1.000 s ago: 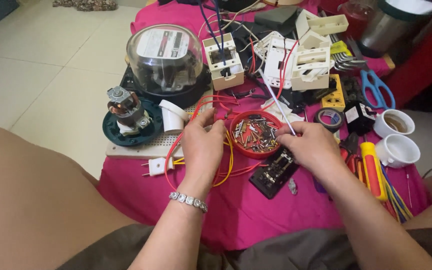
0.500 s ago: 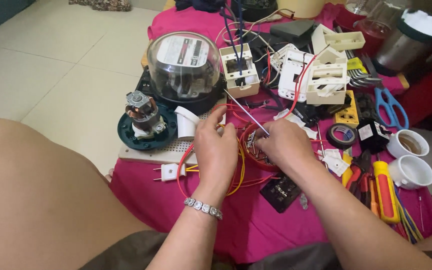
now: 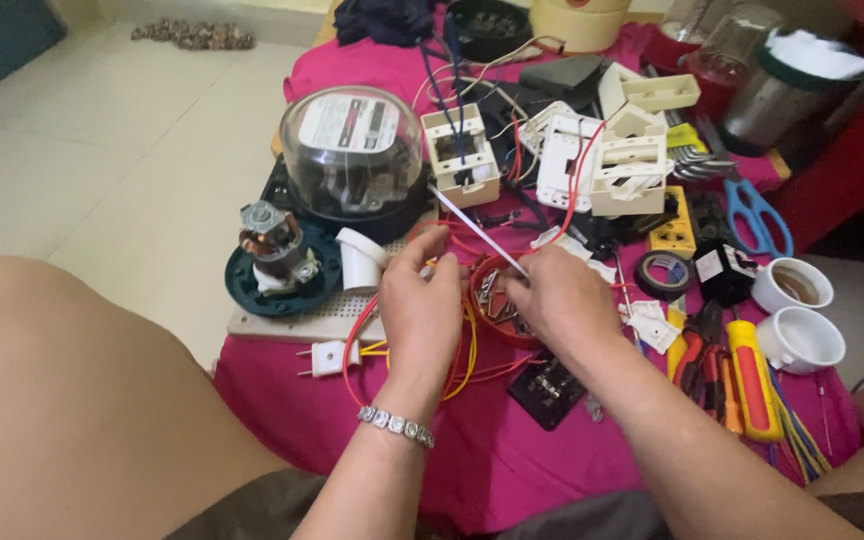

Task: Assembling and wiring various electrical components, including a meter, circuit breakers, and small electronic parts on a workspace.

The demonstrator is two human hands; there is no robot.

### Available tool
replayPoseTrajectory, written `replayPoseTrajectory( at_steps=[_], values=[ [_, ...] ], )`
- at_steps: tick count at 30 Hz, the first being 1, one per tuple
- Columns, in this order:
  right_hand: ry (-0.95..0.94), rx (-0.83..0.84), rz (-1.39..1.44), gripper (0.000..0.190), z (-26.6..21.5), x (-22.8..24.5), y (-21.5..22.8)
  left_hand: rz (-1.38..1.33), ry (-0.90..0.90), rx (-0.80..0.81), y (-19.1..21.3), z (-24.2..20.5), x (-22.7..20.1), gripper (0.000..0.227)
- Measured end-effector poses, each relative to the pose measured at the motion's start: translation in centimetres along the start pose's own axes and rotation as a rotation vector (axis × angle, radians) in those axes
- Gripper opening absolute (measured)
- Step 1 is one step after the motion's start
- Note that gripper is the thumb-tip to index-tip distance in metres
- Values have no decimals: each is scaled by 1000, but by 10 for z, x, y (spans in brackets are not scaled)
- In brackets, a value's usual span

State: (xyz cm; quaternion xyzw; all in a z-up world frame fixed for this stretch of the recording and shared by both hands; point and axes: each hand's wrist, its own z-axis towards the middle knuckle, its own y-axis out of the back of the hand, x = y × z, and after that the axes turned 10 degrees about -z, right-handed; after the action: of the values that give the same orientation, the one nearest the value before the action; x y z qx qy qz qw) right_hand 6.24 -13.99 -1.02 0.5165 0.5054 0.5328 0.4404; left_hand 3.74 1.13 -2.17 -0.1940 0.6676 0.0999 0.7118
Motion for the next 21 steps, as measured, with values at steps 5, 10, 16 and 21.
replayPoseTrajectory(
  at_steps=[5, 10, 16, 21],
  values=[
    [12, -12, 0, 26, 5, 0, -4, 1, 11, 9, -3, -9, -10, 37],
    [25, -8, -38, 26, 0, 2, -4, -23, 66, 26, -3, -13, -18, 38],
    [78, -90, -58, 29, 0, -1, -11, -31, 44, 53, -3, -15, -20, 38],
    [63, -126, -29, 36, 7, -10, -21, -33, 18, 59, -5, -14, -19, 37]
  ],
)
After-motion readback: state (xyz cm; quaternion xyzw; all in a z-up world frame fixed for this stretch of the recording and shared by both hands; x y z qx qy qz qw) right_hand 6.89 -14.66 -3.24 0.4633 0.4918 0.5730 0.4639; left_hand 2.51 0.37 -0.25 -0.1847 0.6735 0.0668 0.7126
